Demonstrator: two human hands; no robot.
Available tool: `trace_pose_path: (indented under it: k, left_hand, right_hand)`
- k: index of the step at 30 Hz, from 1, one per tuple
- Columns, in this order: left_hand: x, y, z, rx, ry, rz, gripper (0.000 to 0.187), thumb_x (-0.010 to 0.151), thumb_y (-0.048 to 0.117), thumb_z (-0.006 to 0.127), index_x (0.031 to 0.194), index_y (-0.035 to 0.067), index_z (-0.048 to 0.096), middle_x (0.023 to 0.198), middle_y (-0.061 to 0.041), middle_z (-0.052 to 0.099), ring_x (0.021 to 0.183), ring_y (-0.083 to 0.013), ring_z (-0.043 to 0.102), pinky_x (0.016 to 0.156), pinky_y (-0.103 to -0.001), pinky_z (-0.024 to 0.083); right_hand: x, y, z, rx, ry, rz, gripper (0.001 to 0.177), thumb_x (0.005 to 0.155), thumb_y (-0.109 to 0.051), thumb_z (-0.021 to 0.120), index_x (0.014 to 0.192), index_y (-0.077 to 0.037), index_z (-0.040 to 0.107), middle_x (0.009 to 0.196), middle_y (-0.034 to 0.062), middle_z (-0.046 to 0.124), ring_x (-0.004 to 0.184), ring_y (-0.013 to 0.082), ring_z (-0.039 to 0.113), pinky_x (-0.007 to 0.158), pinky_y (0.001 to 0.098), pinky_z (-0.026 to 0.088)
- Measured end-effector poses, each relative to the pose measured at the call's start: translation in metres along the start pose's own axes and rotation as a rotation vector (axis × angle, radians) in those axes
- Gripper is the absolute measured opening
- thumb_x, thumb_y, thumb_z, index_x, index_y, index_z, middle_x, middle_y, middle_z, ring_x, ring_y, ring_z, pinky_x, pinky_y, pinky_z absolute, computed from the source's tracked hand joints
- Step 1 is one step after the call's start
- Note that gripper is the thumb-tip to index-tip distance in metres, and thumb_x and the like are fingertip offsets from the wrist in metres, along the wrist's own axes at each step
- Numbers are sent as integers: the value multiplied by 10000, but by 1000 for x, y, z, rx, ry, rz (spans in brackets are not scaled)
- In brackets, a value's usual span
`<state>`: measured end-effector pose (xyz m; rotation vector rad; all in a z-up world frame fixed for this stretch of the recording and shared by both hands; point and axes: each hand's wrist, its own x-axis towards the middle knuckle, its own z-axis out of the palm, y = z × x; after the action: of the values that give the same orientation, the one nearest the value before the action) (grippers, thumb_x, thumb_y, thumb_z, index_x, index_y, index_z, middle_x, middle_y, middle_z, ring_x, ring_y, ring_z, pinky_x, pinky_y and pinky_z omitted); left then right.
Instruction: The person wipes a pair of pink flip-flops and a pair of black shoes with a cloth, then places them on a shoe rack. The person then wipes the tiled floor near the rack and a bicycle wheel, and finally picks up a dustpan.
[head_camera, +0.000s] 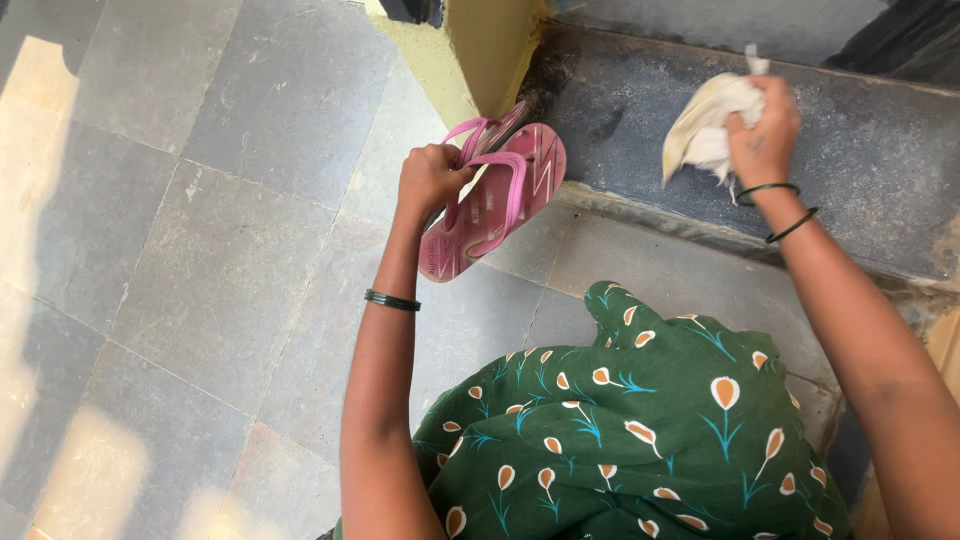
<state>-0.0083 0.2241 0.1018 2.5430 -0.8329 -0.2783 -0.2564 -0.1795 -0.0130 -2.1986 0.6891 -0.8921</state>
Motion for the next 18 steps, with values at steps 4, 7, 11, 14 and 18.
trace_pose_path:
  k: [4, 7, 11, 14, 18]
  left_hand:
    - [-20, -40, -7, 38, 45, -63, 214, 746, 278, 772, 858, 99, 800, 688, -147, 712, 669, -304, 709, 677, -430, 565]
    - [-29, -66, -6, 55, 84, -117, 196, 715, 241, 752, 849, 109, 806, 703, -146, 718, 683, -314, 711, 683, -441, 568]
    - [-35, -91, -7, 111, 153, -129, 182, 720, 222, 746, 824, 82, 797, 721, -172, 714, 707, -347, 709, 701, -458, 566]
    - [-40, -102, -9, 86, 205, -150, 179, 743, 230, 754, 805, 65, 784, 731, -188, 711, 711, -367, 707, 705, -469, 561]
    - [-42, -106, -6, 26, 227, -205, 186, 739, 236, 762, 811, 65, 775, 724, -198, 712, 705, -374, 712, 692, -472, 560]
  right_hand:
    - [25, 59, 25, -381, 31, 104, 632, 905, -171, 747, 1415, 85, 477, 1456, 404, 343, 1436, 586, 239, 1149, 672, 130]
    - [19, 56, 91, -572, -84, -86, 722, 882, -104, 656, 1546, 95, 453, 1548, 462, 270, 1455, 617, 100, 1132, 694, 2]
    - [-1, 3, 149, -56, -764, -443, 535, 882, 5, 511, 1367, -123, 696, 1492, 210, 574, 1449, 357, 450, 1262, 522, 270]
    - [13, -21, 134, 87, -754, -295, 398, 954, -94, 554, 1314, -176, 703, 1442, 172, 593, 1293, 319, 565, 1123, 435, 439]
    - [53, 0, 108, -88, -101, -43, 447, 1010, -58, 597, 1457, -72, 607, 1504, 187, 563, 1436, 350, 508, 1245, 481, 386]
